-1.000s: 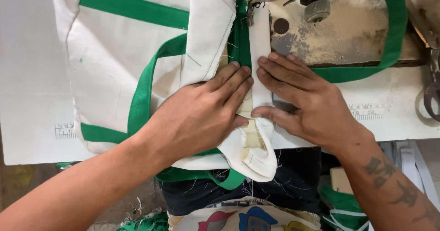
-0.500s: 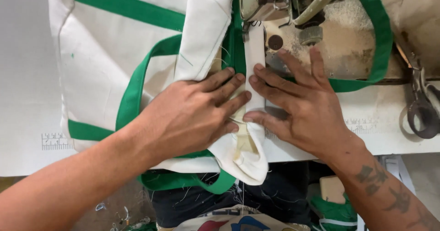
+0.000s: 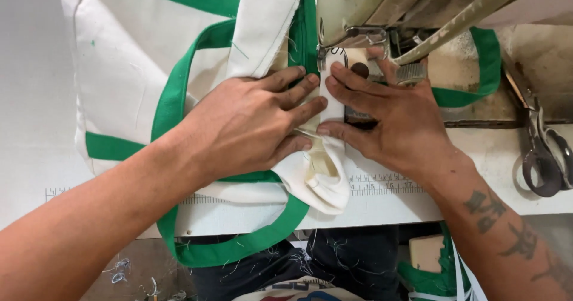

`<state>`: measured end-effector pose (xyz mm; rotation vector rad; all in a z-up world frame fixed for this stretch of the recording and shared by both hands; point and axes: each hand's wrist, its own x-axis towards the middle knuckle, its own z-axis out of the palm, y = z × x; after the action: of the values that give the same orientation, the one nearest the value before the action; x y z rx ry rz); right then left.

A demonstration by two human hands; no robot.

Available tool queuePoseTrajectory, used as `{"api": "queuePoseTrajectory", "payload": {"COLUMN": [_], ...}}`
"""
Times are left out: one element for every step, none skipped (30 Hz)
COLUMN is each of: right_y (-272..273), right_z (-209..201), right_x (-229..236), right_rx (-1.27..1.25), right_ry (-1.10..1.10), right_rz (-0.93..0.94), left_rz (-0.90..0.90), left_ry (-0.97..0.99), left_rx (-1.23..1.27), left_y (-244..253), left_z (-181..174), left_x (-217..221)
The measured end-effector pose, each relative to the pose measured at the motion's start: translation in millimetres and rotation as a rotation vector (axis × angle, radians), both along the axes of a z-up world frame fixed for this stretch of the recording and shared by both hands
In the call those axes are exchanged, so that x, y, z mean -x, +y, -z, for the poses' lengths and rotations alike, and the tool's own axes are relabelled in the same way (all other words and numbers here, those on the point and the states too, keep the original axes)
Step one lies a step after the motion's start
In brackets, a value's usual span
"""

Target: Using an industrial sewing machine to assemble a canvas tote bag, including aligning fabric, sewing seams, and trimming threads.

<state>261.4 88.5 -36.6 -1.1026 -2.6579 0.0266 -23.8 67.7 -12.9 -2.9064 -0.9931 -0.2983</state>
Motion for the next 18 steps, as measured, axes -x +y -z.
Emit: {"api": "queuePoseTrajectory", "payload": {"right_y": [1.1,3.9,5.1,7.3,9.2,10.5,11.2,10.6,9.1,8.5,8.5,-2.6,-13.4,-24.7,-8.8,-15.0,-42.3,-45.9], "right_z": [1.0,1.3,1.1,0.8,0.3,0.6,0.9,1.7,0.8,-0.7,-2.4,-13.7,-24.8,-35.4,2.7,40.2,75.8,77.7], "right_x": [-0.5,-0.4,0.7,2.6,4.2,4.7,5.0,4.9,5.7,6.6,7.4,0.1,-7.1,-14.6,-92.3,-168.6,-239.2,-247.1], "right_rx": [0.048,0.092,0.092,0.118,0.145,0.142,0.112,0.085,0.086,0.165,0.245,0.240,0.119,0.000,-0.003,-0.510,-1.008,-1.007], "right_ry": [-0.001,-0.001,-0.001,-0.056,-0.111,-0.106,-0.068,-0.031,-0.027,-0.002,0.023,0.027,0.201,0.372,0.374,-0.350,-1.096,-1.095], "right_rz": [0.022,0.042,0.041,0.088,0.135,0.134,0.113,0.092,0.091,0.103,0.114,0.116,0.119,0.117,0.117,0.377,0.604,0.607], "left_rz": [-0.003,-0.009,-0.010,-0.009,-0.007,-0.008,-0.004,0.001,0.001,0.003,0.005,0.007,0.001,-0.007,-0.006,-0.008,-0.010,-0.009], "left_ry": [-0.001,0.000,0.000,-0.009,-0.019,-0.015,-0.007,0.000,0.004,0.016,0.027,0.030,0.029,0.026,0.028,0.037,0.046,0.049], "left_rx": [-0.001,-0.004,-0.005,-0.005,-0.005,-0.009,0.008,0.029,0.029,0.009,-0.011,-0.016,0.028,0.075,0.072,0.085,0.098,0.096], "left_y": [2.4,5.7,7.2,9.4,11.2,13.1,14.5,14.6,14.8,15.5,16.8,16.8,17.2,16.7,19.3,19.8,20.3,21.7], "left_z": [1.3,1.4,3.1,4.1,4.9,4.5,4.2,4.3,4.8,4.8,4.7,3.9,3.4,3.6,2.1,2.0,1.8,1.4], "left_x": [0.2,0.9,1.1,1.9,2.6,3.0,3.1,2.9,3.3,3.7,4.1,4.1,4.2,4.0,3.8,3.6,3.5,3.7]}}
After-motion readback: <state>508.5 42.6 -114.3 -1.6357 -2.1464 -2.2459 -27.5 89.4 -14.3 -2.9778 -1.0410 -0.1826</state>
